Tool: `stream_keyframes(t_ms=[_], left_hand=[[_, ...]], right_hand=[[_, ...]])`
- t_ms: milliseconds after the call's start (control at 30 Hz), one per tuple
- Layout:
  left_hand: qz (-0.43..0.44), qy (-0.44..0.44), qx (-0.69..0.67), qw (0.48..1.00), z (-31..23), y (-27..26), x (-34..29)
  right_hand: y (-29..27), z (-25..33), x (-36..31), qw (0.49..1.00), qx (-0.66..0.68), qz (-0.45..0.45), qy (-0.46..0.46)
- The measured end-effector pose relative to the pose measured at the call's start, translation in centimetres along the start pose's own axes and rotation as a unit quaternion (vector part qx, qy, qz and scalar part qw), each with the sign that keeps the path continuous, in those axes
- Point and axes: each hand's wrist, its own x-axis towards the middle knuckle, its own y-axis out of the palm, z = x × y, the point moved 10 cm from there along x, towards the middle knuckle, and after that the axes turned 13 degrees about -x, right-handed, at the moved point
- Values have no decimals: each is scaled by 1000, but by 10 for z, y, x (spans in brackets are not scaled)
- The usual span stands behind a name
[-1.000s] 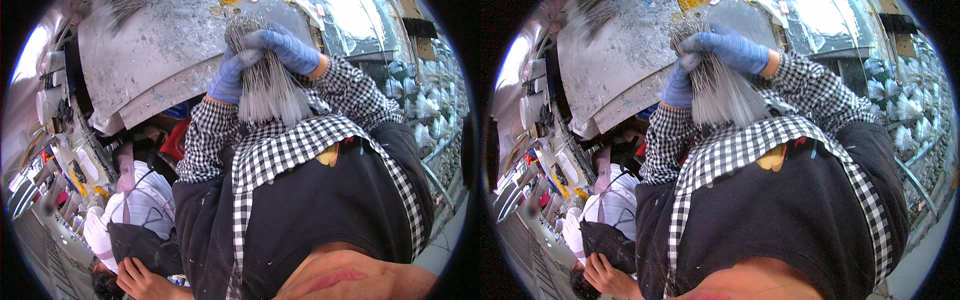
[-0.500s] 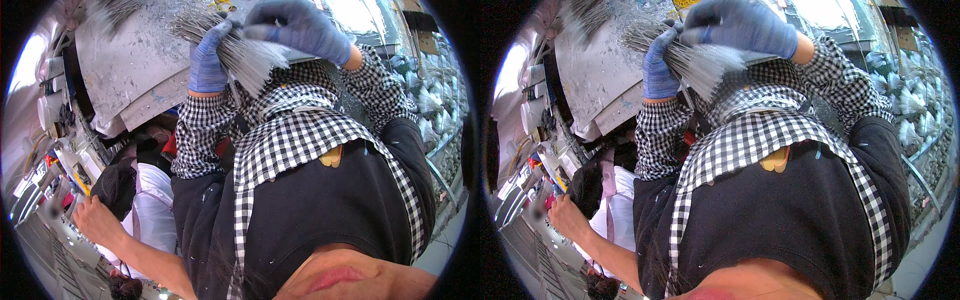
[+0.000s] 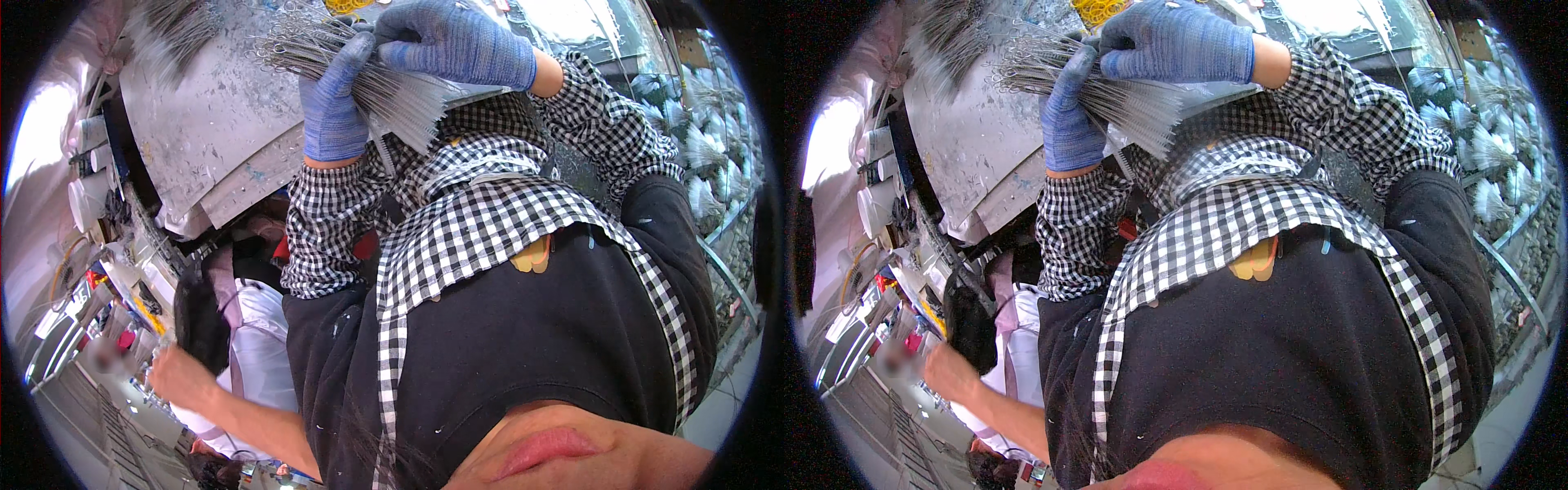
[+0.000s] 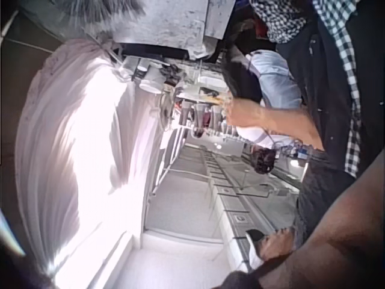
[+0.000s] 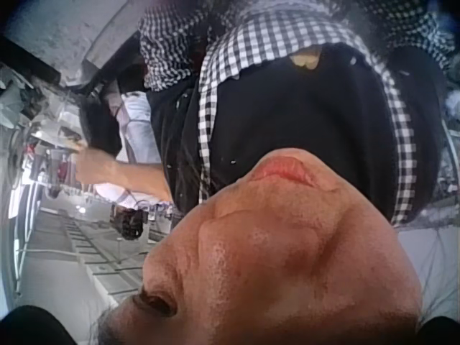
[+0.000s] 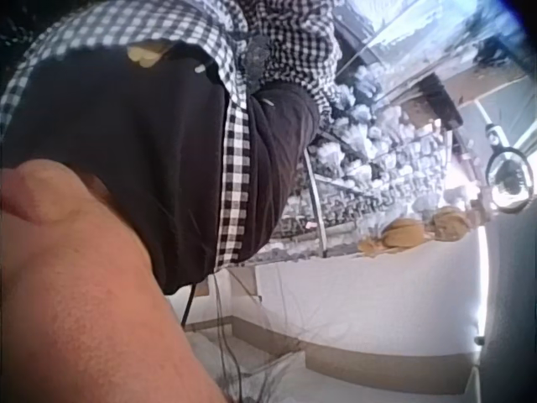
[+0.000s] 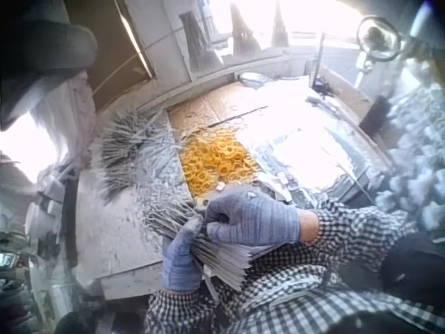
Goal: Assembling bundles of white artificial branches and securing them with rubber bands on a factory workbench.
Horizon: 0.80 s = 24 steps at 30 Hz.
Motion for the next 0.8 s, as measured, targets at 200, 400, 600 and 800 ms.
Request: stream_keyframes(t_ms=[200,400,600,800], left_hand=[[35,-42,-7,998,1,3,3],[16,8,68,998,-20,17,-4],[67,82,208,972,-35,37,1],[149,216,345,901,-72,81,0]], right_hand=[[20,-20,-9,960,206,147,117],[-35,4,-25,994,94,44,-35],[-91,-6,-53,980,17,191,52],[-132,4,-40,951,-270,150,-24]])
